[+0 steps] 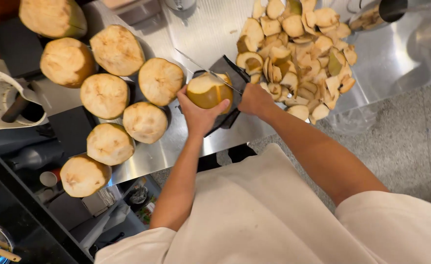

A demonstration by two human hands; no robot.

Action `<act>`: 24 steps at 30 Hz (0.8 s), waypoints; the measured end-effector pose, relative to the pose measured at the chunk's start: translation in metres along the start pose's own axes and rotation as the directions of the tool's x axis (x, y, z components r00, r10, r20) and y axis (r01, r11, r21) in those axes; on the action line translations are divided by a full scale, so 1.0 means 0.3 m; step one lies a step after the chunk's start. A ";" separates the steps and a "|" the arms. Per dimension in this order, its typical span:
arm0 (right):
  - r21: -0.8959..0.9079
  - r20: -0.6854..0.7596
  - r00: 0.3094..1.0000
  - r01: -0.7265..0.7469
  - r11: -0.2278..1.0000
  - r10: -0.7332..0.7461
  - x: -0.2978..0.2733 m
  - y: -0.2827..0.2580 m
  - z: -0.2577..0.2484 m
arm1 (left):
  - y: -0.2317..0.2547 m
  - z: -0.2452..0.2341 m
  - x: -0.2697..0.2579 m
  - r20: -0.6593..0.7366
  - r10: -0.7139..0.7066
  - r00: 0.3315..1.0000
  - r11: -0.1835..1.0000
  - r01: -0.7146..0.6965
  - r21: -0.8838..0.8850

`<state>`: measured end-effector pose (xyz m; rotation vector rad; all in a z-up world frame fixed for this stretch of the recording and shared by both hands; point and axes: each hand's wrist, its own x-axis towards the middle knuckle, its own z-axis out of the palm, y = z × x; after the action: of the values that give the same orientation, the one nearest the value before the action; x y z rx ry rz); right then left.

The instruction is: Peel the outer skin of several young coconuts using a knife on a stainless steel counter.

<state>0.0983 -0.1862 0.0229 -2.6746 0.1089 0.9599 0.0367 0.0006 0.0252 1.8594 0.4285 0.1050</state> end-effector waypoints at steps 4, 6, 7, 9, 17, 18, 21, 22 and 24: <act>-0.032 0.008 0.999 0.033 0.999 -0.033 0.029 0.103 0.053 | -0.040 0.097 -0.093 -0.132 0.091 0.987 0.995 -0.085 0.049; -0.017 0.020 0.999 0.035 0.999 -0.035 0.056 0.181 0.092 | -0.060 0.145 -0.112 -0.160 0.316 0.935 0.934 -0.278 0.225; -0.017 0.026 0.999 0.035 0.999 -0.035 0.047 0.180 0.100 | -0.063 0.149 -0.124 -0.159 0.311 0.937 0.935 -0.272 0.227; -0.011 0.072 0.997 0.001 1.000 0.000 0.034 0.194 0.106 | -0.069 0.177 -0.146 -0.116 0.406 0.906 0.882 -0.355 0.310; -0.043 0.057 0.990 0.129 0.991 -0.126 0.057 0.054 0.027 | -0.055 0.053 -0.057 -0.131 0.151 0.980 0.983 -0.135 0.122; -0.051 0.059 0.990 0.135 0.990 -0.132 0.050 0.034 0.019 | -0.059 0.037 -0.063 -0.090 0.053 0.994 0.998 -0.050 0.038; -0.093 0.070 0.994 0.085 0.992 -0.079 0.090 0.054 0.008 | -0.059 0.073 -0.064 -0.141 0.113 0.983 0.993 -0.115 -0.005; -0.094 0.067 0.994 0.094 0.991 -0.088 0.092 0.057 -0.001 | -0.053 0.091 -0.065 -0.149 0.118 0.982 0.993 -0.119 -0.003; -0.067 0.080 0.988 0.138 0.988 -0.133 0.069 0.082 0.009 | -0.050 0.124 -0.104 -0.208 0.248 0.946 0.962 -0.216 0.167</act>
<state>0.1085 -0.2081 0.0018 -2.6669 -0.1250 1.0380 0.0145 -0.0397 0.0034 2.0427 0.3787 0.4619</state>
